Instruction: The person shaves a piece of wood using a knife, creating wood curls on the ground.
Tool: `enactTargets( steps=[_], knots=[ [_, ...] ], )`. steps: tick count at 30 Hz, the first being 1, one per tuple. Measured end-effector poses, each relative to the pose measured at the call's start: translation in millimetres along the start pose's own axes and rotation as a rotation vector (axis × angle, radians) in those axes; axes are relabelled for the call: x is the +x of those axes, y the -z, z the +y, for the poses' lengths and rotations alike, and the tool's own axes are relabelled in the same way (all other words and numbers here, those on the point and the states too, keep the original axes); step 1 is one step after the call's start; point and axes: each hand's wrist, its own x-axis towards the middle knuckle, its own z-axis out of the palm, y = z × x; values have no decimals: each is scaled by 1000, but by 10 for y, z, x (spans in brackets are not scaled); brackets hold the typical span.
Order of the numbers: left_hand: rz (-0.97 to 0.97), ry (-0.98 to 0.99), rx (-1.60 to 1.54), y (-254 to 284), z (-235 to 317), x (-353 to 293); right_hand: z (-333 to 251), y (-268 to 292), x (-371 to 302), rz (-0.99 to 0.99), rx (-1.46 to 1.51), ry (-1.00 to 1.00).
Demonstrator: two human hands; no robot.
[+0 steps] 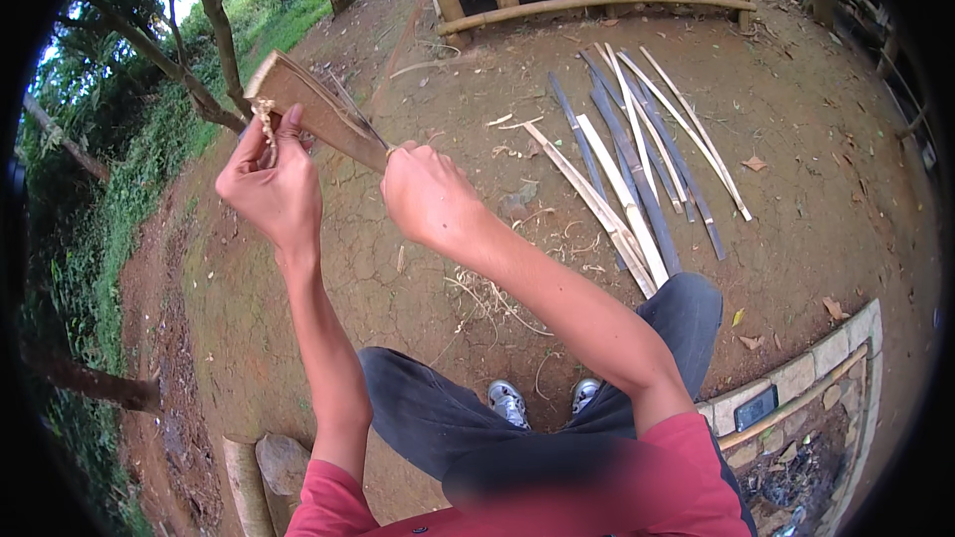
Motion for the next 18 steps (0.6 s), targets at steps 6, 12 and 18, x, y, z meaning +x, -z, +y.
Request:
enactTargets(
  steps=[6, 12, 18],
  knots=[
    [117, -143, 288, 278, -58, 112, -342, 125, -92, -113, -27, -42],
    [179, -242, 183, 180, -174, 332, -338, 57, -30, -9, -35, 85],
    [123, -158, 67, -164, -203, 270, -62, -244, 113, 85, -130, -211]
  ],
)
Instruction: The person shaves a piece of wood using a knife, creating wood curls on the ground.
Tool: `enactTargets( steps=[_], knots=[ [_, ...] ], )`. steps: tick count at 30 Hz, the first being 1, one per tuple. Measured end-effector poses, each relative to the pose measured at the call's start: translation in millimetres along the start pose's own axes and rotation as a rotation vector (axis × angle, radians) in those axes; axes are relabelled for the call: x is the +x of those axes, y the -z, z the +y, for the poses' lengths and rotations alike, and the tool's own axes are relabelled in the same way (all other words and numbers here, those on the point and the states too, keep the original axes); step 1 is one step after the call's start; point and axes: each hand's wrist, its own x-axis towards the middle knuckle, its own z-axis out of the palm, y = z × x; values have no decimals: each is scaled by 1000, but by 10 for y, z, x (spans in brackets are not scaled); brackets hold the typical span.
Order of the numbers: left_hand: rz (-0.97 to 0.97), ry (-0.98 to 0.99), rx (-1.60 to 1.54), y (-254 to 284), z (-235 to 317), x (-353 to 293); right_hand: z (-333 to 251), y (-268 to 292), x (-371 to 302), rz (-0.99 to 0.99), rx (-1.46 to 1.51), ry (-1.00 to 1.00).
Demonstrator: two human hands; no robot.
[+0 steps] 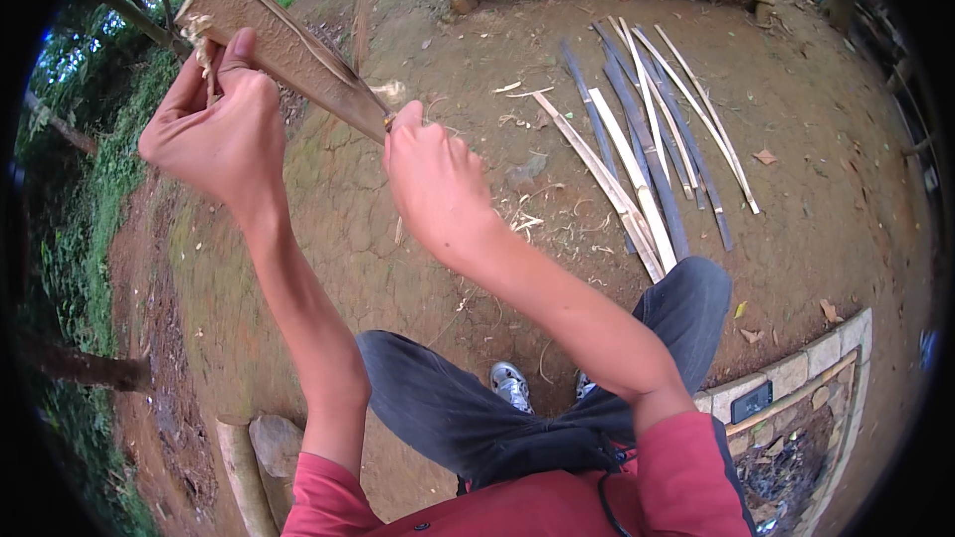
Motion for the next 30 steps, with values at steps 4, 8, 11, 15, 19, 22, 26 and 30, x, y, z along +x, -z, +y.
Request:
enactTargets(
  steps=[4, 8, 11, 15, 19, 22, 26, 30],
  knots=[
    [-24, 13, 39, 110, -87, 273, -177, -104, 132, 38, -22, 72],
    [-161, 89, -62, 42, -73, 317, 21, 356, 225, -391, 223, 90],
    [-386, 210, -191, 174, 112, 377, 98, 605, 217, -705, 469, 27],
    [-494, 35, -304, 175, 178, 448, 95, 585, 41, -650, 391, 43],
    [-445, 3, -595, 157, 128, 420, -6, 462, -280, -81, 182, 205],
    [-346, 50, -710, 173, 119, 352, -208, 585, -433, -88, 130, 153],
    [-214, 58, -611, 198, 119, 256, -214, 515, -367, -104, 163, 246],
    [-122, 86, -710, 137, 183, 259, -179, 163, -354, -58, 114, 150]
  ],
)
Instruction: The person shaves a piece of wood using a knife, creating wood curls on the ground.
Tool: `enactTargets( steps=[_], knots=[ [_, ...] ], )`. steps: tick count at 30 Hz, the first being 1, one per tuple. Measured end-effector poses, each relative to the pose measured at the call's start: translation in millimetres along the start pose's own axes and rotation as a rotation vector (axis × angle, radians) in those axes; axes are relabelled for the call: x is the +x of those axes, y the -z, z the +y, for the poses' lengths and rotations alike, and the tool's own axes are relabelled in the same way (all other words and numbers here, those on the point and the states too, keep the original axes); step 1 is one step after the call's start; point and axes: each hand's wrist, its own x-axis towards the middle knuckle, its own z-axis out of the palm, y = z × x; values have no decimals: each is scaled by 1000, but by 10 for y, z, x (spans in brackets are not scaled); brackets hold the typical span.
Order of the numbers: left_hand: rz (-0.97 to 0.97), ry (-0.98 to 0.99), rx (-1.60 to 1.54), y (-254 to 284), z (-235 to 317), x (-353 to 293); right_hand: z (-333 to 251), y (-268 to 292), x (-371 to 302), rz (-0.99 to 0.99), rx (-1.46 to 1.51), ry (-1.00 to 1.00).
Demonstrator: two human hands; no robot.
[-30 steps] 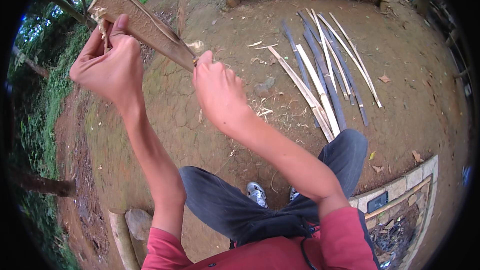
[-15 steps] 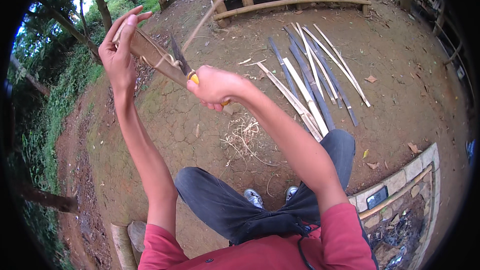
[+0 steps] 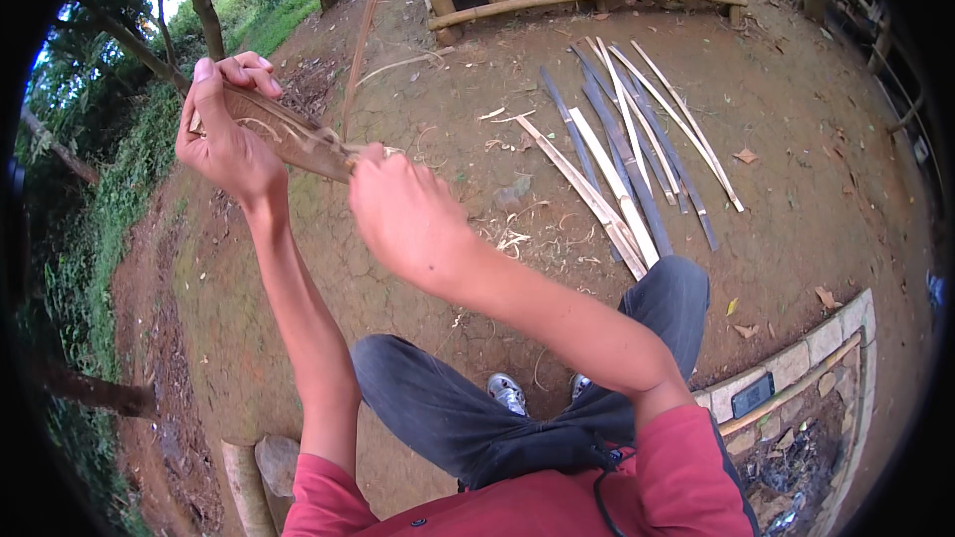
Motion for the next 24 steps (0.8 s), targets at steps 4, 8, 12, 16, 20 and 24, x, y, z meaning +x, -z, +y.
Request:
enactTargets(
  steps=[4, 8, 12, 16, 20, 24],
  knots=[
    [45, 2, 76, 44, -65, 82, 88, -237, 148, -14, 7, -33],
    [13, -27, 35, 198, -169, 153, -9, 88, 240, -102, 19, 85],
    [13, -83, 56, 46, -140, 98, -53, 226, 229, -8, -22, 95],
    [14, -107, 55, -1, -112, 34, -103, 199, 206, 21, 37, 89],
    [36, -109, 94, -94, -83, -94, 865, -788, 284, -413, -211, -155],
    [-1, -78, 44, -216, -57, 88, 2345, -1555, -410, -623, -344, -307]
  ],
)
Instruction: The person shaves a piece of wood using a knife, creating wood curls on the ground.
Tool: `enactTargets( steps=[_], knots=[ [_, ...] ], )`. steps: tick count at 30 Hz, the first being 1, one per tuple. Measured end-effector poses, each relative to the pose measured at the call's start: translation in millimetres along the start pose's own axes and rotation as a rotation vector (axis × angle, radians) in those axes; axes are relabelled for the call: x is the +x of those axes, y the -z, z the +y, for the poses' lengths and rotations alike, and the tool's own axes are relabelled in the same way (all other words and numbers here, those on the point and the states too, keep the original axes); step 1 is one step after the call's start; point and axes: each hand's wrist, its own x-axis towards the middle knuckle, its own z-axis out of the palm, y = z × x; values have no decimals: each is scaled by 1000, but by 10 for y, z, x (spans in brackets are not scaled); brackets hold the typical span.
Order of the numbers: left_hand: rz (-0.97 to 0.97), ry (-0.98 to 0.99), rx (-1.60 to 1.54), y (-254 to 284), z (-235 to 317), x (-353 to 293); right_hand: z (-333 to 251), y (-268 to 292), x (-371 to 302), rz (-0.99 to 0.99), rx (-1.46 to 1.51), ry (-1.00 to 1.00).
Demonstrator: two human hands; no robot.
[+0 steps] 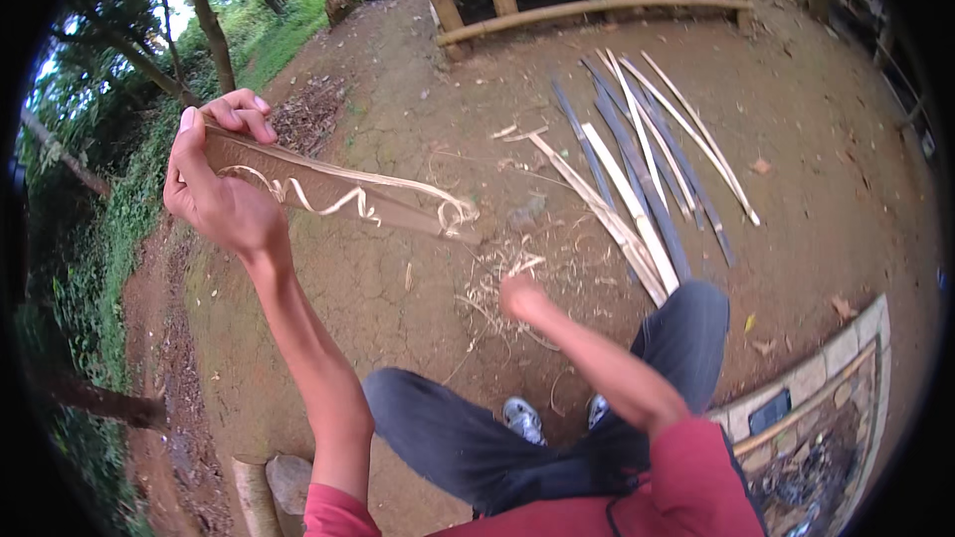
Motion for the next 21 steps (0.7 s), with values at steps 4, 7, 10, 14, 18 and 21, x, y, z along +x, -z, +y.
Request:
enactTargets(
  steps=[4, 7, 10, 14, 18, 21],
  knots=[
    [-39, 59, 43, 335, -169, 22, -281, 464, -415, 46, 325, -129],
    [-43, 72, 27, 388, -210, 94, -408, 916, -621, 198, 454, -84],
    [-3, 83, 49, 451, -301, 139, -504, 1198, -754, 416, 563, 71],
    [-2, 102, 126, 413, -340, 236, -723, 1840, -916, 614, 898, 327],
    [-80, 143, 234, 329, -218, 285, -1026, 2551, -1085, 651, 1205, 566],
    [-117, 143, 208, 213, -265, 221, -1121, 2846, -1114, 620, 1136, 597]
  ],
)
